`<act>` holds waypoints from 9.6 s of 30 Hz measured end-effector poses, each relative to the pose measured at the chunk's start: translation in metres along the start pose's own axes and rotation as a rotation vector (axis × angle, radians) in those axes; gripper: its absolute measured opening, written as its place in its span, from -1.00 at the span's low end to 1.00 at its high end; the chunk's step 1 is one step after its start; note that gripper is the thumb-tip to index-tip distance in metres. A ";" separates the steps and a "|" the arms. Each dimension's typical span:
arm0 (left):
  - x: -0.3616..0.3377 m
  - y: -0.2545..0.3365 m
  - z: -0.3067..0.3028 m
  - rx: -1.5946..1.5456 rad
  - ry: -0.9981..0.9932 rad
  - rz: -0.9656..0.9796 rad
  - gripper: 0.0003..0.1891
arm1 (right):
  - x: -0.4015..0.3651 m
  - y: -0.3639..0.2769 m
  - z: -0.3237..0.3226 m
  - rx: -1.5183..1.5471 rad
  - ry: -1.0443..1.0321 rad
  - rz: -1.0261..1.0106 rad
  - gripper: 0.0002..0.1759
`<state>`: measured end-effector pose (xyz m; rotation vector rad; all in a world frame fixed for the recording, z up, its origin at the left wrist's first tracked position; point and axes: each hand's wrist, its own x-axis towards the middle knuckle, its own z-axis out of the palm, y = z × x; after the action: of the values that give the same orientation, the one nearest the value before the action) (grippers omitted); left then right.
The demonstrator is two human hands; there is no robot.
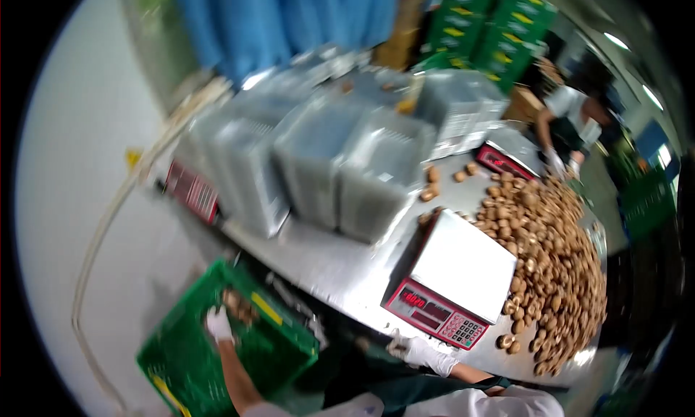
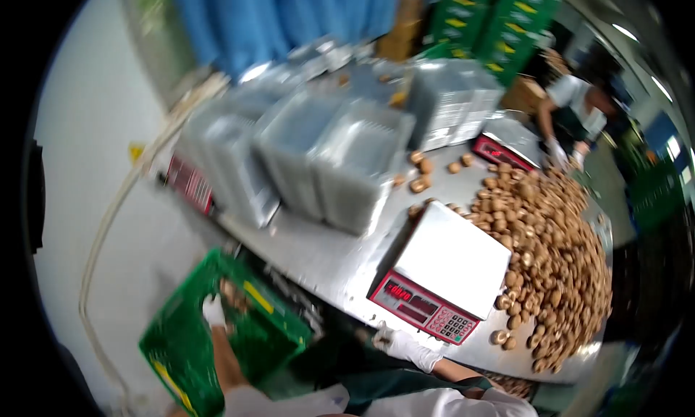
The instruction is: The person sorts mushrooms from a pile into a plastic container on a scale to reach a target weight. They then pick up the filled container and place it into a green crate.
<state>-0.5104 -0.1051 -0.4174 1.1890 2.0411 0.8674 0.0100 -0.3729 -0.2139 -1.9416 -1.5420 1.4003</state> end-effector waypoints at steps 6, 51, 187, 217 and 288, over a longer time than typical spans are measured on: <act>-0.118 0.345 0.033 -0.201 0.134 0.992 -0.83 | 0.013 0.042 0.023 0.224 0.094 -0.187 -0.75; -0.368 0.651 0.143 -0.231 -0.238 1.632 -0.77 | -0.217 0.178 -0.028 0.204 0.582 0.330 -0.70; -0.600 0.337 0.337 0.022 -0.886 1.169 -0.64 | -0.196 0.251 -0.193 0.059 0.783 0.333 -0.64; -0.618 0.365 0.327 0.327 -1.196 1.493 -0.14 | -0.269 0.259 -0.106 -0.108 0.684 0.502 0.25; -0.530 0.520 0.264 -0.319 -1.176 1.141 -0.16 | -0.193 0.105 -0.281 0.390 0.771 -0.292 -0.05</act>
<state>0.1642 -0.3216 -0.0725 1.9782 0.2015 0.6038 0.3088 -0.4895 -0.0573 -1.6340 -1.0285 0.6355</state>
